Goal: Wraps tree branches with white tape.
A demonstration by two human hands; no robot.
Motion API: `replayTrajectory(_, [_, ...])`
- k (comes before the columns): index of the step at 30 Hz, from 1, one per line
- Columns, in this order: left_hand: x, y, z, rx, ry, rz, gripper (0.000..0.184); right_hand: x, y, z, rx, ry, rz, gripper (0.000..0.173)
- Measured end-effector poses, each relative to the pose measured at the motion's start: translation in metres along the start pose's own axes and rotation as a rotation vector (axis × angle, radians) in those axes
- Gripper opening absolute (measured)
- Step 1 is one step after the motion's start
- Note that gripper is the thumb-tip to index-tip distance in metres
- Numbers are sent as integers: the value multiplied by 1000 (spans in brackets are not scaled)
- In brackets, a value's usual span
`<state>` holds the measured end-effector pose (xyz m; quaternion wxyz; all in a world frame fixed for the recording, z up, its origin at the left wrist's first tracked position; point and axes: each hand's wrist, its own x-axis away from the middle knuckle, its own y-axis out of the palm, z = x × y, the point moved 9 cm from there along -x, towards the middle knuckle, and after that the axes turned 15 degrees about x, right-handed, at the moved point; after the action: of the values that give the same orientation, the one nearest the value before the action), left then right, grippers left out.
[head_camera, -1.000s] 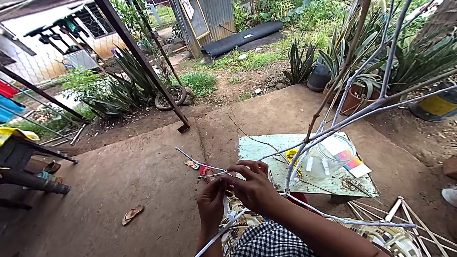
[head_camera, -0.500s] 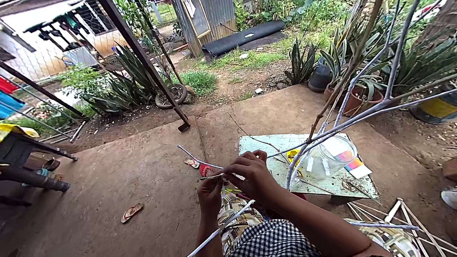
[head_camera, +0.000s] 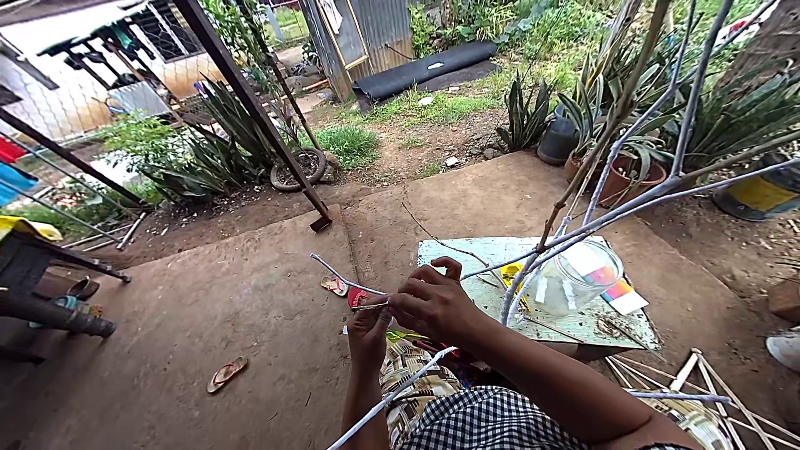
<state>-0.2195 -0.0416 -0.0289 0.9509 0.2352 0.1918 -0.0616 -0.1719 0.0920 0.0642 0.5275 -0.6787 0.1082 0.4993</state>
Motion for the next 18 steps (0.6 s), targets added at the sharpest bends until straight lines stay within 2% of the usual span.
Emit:
replayTrajectory(7, [3, -6, 2, -42, -19, 10, 18, -3, -1, 0, -10, -96, 38, 10])
replayTrajectory(10, [8, -1, 7, -44, -23, -51, 13, -3, -1, 1, -20, -90, 85, 9])
replayTrajectory(14, [21, 3, 21, -80, -43, -159, 11, -4, 3, 11, -132, 26, 4, 12])
replayTrajectory(18, [35, 3, 36, -70, -126, -148, 9, 7, 3, 23, -368, 142, -63, 22])
